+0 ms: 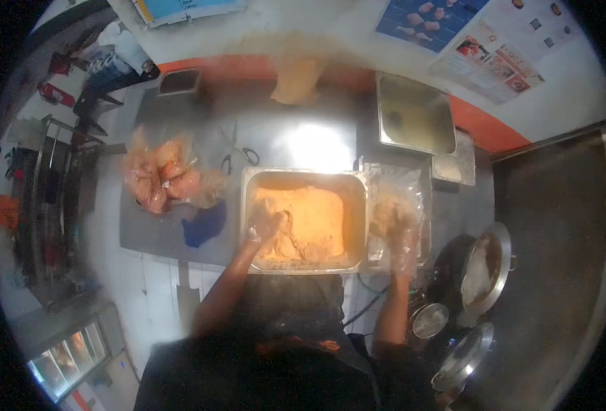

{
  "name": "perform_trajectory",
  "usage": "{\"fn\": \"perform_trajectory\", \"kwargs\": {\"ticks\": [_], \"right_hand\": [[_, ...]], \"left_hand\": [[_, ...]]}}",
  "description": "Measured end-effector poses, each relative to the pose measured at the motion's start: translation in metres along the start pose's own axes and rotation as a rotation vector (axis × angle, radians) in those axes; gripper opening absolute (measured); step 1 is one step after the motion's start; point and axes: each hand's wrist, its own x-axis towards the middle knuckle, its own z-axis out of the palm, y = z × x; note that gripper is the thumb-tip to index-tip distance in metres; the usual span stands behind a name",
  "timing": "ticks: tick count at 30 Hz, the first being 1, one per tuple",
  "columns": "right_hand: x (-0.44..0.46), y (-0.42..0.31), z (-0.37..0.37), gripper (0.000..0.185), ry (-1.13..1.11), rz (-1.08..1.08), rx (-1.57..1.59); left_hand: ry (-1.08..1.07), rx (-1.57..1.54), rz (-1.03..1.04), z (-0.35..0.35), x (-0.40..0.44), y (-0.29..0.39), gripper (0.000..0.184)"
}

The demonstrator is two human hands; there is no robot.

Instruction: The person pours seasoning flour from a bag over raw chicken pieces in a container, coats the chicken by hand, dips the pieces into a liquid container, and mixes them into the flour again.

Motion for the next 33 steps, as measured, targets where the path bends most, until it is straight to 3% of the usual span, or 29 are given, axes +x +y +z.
{"fn": "perform_trajectory", "kwargs": {"ticks": [2,3,5,6,7,8,11,13,15,17,19,22,23,25,26,27,28,29,30,31,33], "right_hand": [[-0.035,-0.006,0.041,0.026,-0.023,0.098,0.570],[-0.048,-0.013,0.056,0.028,-0.198,0.089,0.491],[-0.052,-0.049,0.060,0.036,-0.561,0.072,0.182],[-0.042,-0.080,0.048,0.042,-0.755,0.034,-0.047],[-0.028,-0.108,0.039,0.050,-0.936,0.309,0.079],[-0.031,-0.109,0.045,0.050,-0.924,0.313,0.080],[-0.062,-0.101,0.075,0.069,-0.954,0.068,0.179],[-0.069,-0.092,0.103,0.090,-0.766,0.320,0.305],[-0.095,-0.046,0.161,0.088,-0.748,0.421,0.482],[-0.070,-0.043,0.142,0.080,-0.928,0.285,0.562],[-0.061,-0.065,0.083,0.064,-0.813,0.287,0.518],[-0.055,-0.015,0.117,0.065,-1.006,0.401,0.539],[-0.061,-0.030,0.114,0.065,-1.020,0.396,0.541],[-0.064,-0.065,0.117,0.071,-0.755,0.394,0.044],[-0.059,-0.072,0.121,0.075,-0.856,0.431,0.149],[-0.066,-0.059,0.137,0.075,-0.864,0.433,0.152],[-0.070,-0.031,0.164,0.073,-0.849,0.549,0.525],[-0.067,-0.025,0.162,0.070,-0.749,0.451,0.700],[-0.065,-0.018,0.160,0.067,-0.661,0.341,0.887],[-0.061,-0.015,0.154,0.064,-0.591,0.221,1.064],[-0.037,-0.046,0.085,0.055,-0.814,0.638,0.387]], "left_hand": [[-0.171,0.150,-0.072,-0.011,0.001,0.011,0.059],[-0.184,0.152,-0.059,-0.007,0.000,0.006,0.059],[0.002,0.128,0.001,0.008,-0.006,0.007,0.068],[-0.171,0.142,-0.078,-0.015,-0.006,0.039,0.070],[-0.178,0.134,-0.060,-0.005,-0.002,0.037,0.070],[-0.272,0.139,-0.080,0.007,0.000,0.018,0.071],[-0.279,0.073,-0.074,0.017,-0.004,0.010,0.070],[-0.243,-0.014,-0.130,0.010,0.000,0.025,0.069],[-0.277,-0.086,-0.278,-0.007,-0.003,0.048,0.069],[-0.360,-0.179,-0.494,-0.024,0.003,0.064,0.068],[-0.441,-0.263,-0.723,-0.036,0.008,0.070,0.068],[-0.186,-0.157,-0.484,-0.032,-0.018,0.070,0.073],[-0.091,-0.101,-0.428,-0.036,-0.029,0.082,0.074],[-0.330,-0.126,-0.430,-0.041,-0.035,0.097,0.083],[-0.402,-0.135,-0.427,-0.041,-0.032,0.101,0.087],[-0.437,-0.118,-0.490,-0.034,-0.031,0.097,0.075],[-0.452,-0.109,-0.517,-0.024,-0.030,0.086,0.069],[-0.468,-0.099,-0.544,-0.014,-0.029,0.075,0.064],[-0.301,-0.267,-0.344,0.003,-0.036,0.046,0.065],[-0.214,-0.252,-0.267,0.010,-0.032,0.030,0.066],[-0.038,-0.200,-0.117,0.026,-0.023,-0.004,0.071]]}}
